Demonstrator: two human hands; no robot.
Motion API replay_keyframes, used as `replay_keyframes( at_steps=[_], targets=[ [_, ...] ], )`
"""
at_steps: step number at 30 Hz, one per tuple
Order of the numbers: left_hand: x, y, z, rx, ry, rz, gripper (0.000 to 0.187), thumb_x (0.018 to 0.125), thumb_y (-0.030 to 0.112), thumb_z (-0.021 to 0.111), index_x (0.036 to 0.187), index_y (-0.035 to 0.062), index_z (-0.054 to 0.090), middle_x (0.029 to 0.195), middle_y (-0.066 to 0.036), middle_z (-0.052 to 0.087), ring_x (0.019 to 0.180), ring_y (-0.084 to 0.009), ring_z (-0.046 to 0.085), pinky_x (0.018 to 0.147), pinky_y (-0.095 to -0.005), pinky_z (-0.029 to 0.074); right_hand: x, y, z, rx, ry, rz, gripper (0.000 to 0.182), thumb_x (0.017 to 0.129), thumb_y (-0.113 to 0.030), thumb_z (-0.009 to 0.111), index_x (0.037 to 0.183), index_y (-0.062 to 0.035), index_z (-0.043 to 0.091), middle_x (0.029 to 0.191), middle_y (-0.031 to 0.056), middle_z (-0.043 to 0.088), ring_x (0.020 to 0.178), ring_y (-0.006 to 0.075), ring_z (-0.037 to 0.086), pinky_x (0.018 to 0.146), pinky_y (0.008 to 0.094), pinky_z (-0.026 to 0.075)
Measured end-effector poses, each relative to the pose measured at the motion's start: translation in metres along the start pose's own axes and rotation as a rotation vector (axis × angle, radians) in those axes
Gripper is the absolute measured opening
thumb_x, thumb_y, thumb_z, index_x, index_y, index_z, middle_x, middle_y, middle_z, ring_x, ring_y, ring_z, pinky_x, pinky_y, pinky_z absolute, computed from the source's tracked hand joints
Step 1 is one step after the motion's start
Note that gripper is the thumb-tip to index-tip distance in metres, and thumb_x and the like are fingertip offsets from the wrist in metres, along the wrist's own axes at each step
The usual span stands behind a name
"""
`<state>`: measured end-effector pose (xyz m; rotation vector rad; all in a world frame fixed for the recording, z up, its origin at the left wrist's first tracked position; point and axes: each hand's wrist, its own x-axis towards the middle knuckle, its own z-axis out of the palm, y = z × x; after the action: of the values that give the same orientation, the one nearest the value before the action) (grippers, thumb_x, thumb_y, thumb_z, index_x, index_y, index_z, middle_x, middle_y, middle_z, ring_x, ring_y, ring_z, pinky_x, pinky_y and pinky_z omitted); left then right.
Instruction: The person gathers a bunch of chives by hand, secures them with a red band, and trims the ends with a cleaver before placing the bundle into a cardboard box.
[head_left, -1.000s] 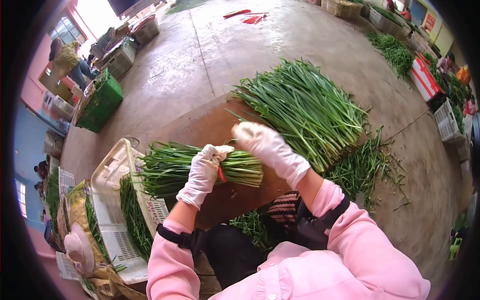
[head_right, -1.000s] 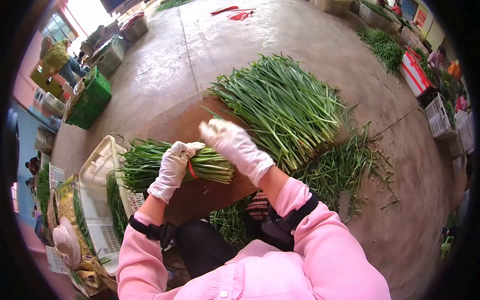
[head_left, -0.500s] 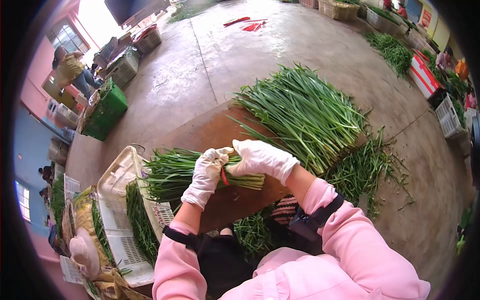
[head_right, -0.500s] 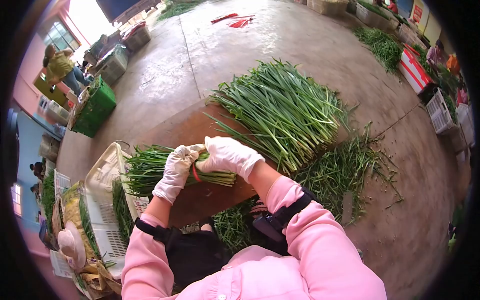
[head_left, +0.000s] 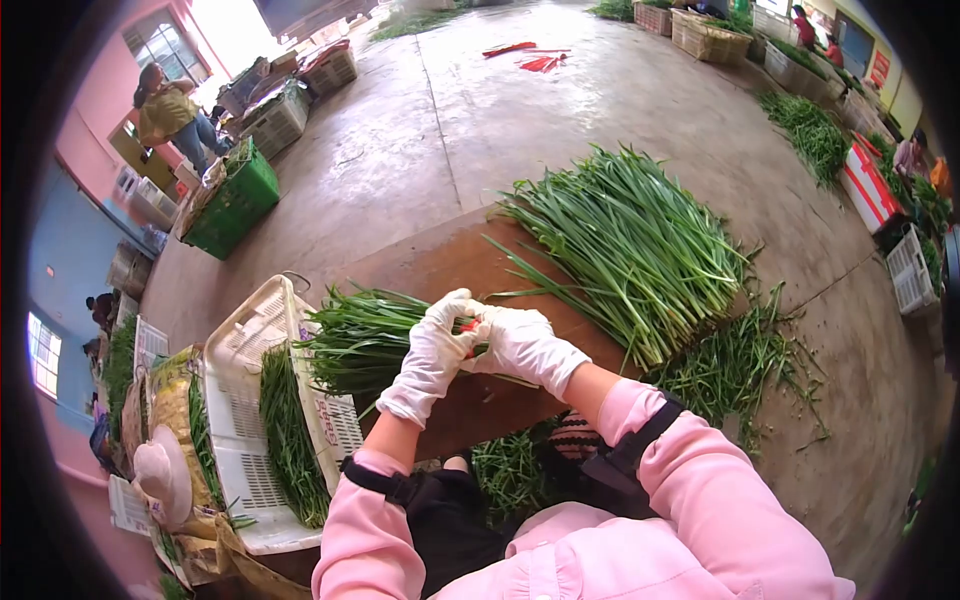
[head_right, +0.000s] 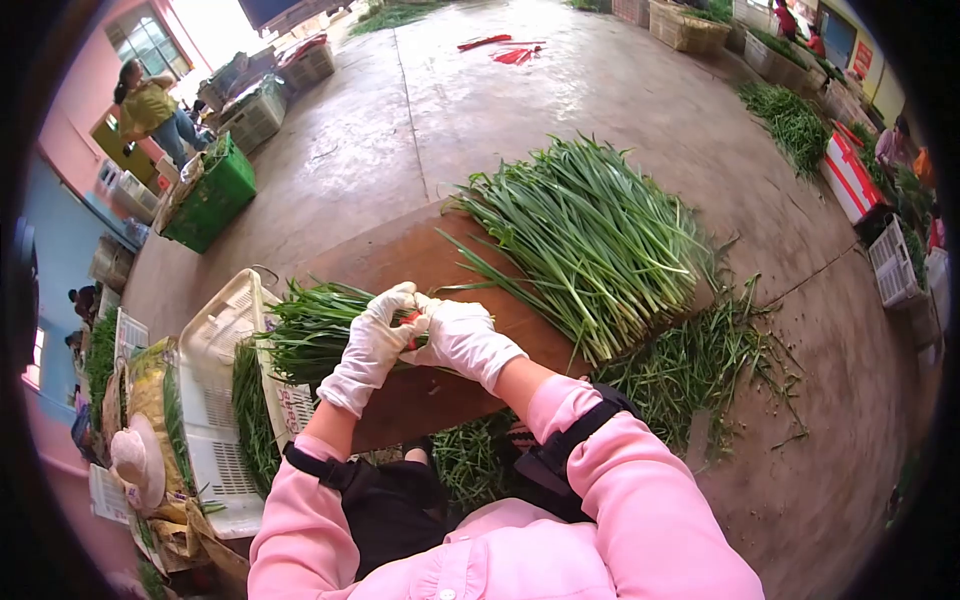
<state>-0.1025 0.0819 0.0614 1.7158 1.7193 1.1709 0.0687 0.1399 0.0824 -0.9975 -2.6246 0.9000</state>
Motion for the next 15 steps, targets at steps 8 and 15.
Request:
replay_keyframes(
  at_steps=[8,15],
  targets=[
    [-0.033,0.062,-0.013,0.258,0.051,-0.287,0.041,0.080,0.017,0.089,0.109,0.0006,0.065,0.089,-0.005,0.071,0.077,-0.0142,0.065,0.073,-0.0299,0.056,0.004,0.010,0.017,-0.011,0.122,0.050,0.093,0.068,-0.056,0.086,0.140,-0.0066,0.052,0.111,0.0169,0.072,0.100,0.0338,0.071,0.085,0.0415,0.056],
    [-0.038,0.018,0.033,-0.336,0.264,-0.448,0.030,0.083,0.017,0.084,0.103,-0.0007,0.070,0.094,-0.005,0.074,0.080,-0.0097,0.065,0.073,-0.0275,0.055,-0.005,0.002,0.012,-0.061,0.160,0.011,0.089,0.070,-0.044,0.089,0.140,-0.0052,0.053,0.112,0.0179,0.071,0.100,0.0343,0.070,0.085,0.0392,0.056]
  ],
)
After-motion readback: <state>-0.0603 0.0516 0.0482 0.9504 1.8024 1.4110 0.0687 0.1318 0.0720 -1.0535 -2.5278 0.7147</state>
